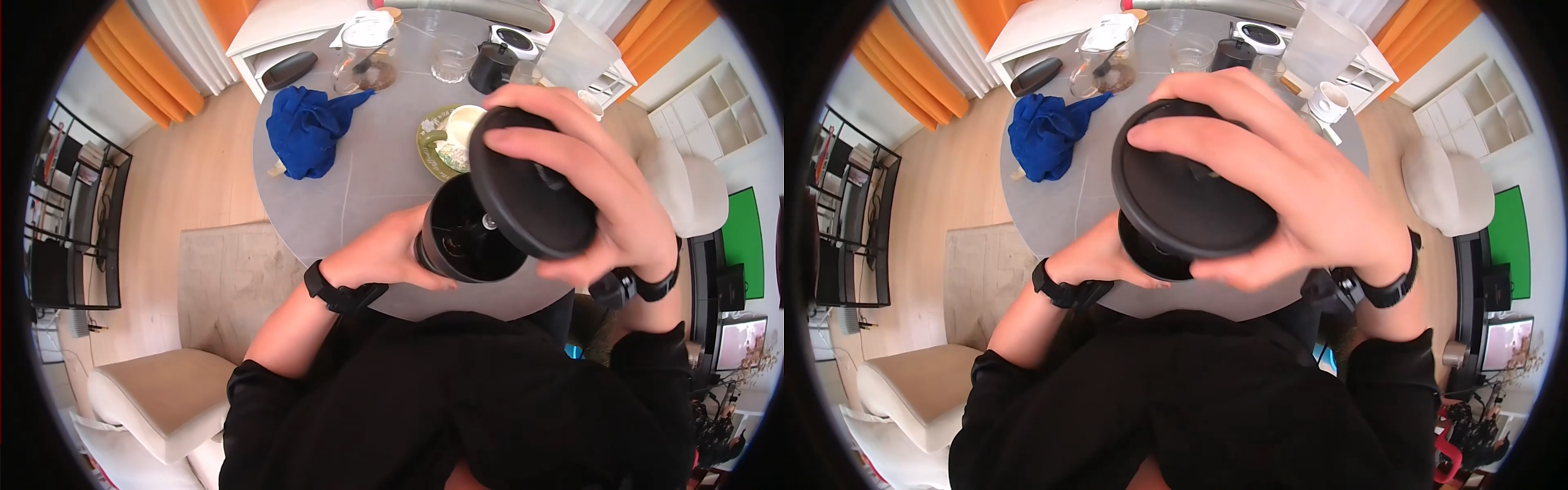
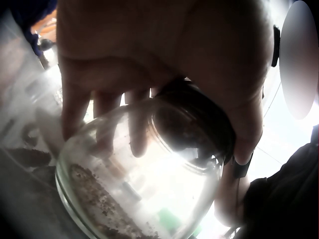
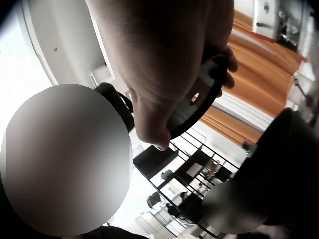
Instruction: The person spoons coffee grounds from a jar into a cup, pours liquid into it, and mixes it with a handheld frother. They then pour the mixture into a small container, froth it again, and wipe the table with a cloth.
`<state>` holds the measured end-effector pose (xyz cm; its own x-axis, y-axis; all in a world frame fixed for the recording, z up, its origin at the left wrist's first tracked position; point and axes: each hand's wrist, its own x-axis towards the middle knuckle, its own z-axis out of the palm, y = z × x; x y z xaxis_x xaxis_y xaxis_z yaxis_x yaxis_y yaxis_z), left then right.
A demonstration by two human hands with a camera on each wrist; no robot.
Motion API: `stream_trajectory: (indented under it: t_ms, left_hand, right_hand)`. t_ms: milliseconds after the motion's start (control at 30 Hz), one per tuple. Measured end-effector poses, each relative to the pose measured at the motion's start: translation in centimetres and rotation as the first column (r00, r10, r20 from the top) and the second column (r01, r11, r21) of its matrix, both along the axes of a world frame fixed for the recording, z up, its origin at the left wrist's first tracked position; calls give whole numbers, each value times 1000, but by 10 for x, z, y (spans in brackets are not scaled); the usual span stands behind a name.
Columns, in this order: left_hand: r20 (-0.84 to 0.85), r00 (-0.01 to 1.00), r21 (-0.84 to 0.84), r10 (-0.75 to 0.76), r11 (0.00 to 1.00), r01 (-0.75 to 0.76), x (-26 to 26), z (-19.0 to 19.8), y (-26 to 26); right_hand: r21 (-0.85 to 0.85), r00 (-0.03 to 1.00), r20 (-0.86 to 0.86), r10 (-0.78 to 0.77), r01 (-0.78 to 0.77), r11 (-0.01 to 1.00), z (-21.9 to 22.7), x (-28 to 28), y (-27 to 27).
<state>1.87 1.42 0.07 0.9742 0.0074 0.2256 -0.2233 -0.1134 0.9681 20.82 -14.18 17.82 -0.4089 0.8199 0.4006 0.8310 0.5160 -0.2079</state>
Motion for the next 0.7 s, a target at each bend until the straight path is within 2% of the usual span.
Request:
stream_trajectory:
  t_ms: [67, 100, 133, 200, 267, 333, 367, 433, 533, 600, 667, 700]
  left_hand:
    - [-51, 998, 8, -35, 999, 36, -1, 2, 1]
    - [-26, 1000, 22, -14, 1000, 15, -2, 4, 0]
    - [-4, 1000, 32, 6, 999, -6, -2, 5, -2]
    - [14, 1000, 36, 5, 999, -6, -4, 5, -2]
    - [1, 1000, 45, 28, 999, -28, -5, 6, -1]
    - [-23, 999, 51, 29, 998, -28, -6, 9, -3]
    - [-49, 998, 63, 40, 997, -36, -7, 10, -3]
    - [-80, 996, 47, 31, 998, -28, -8, 7, -3]
    - [-84, 995, 87, 54, 995, -47, -10, 5, -3]
    - [-114, 991, 44, 66, 997, -61, -11, 5, -5]
    - [-123, 990, 81, 69, 995, -60, -11, 4, -5]
    - [-128, 989, 113, 73, 992, -58, -12, 5, -5]
  right_hand:
    - [-73, 994, -61, -96, 91, 993, -6, 2, 0]
    - [-117, 977, -170, -126, 107, 987, -7, 6, -5]
    - [-106, 919, -364, -152, 121, 987, -15, 10, -12]
    - [-183, 721, -601, -344, 295, 938, -24, 8, -38]
    - [-193, 630, -614, -475, 464, 865, -51, 29, -68]
    - [-379, 369, -511, -777, 714, 589, -86, 44, -98]
    - [-378, 359, -513, -780, 721, 580, -107, 51, -110]
    - [-391, 348, -270, -898, 812, 433, -151, 60, -127]
    - [-212, 374, -33, -927, 904, 372, -192, 66, -129]
    - [-195, 388, 5, -922, 904, 379, -210, 73, -126]
    - [-179, 415, 40, -909, 898, 402, -216, 73, -123]
    - [-153, 374, 73, -925, 920, 360, -217, 69, -123]
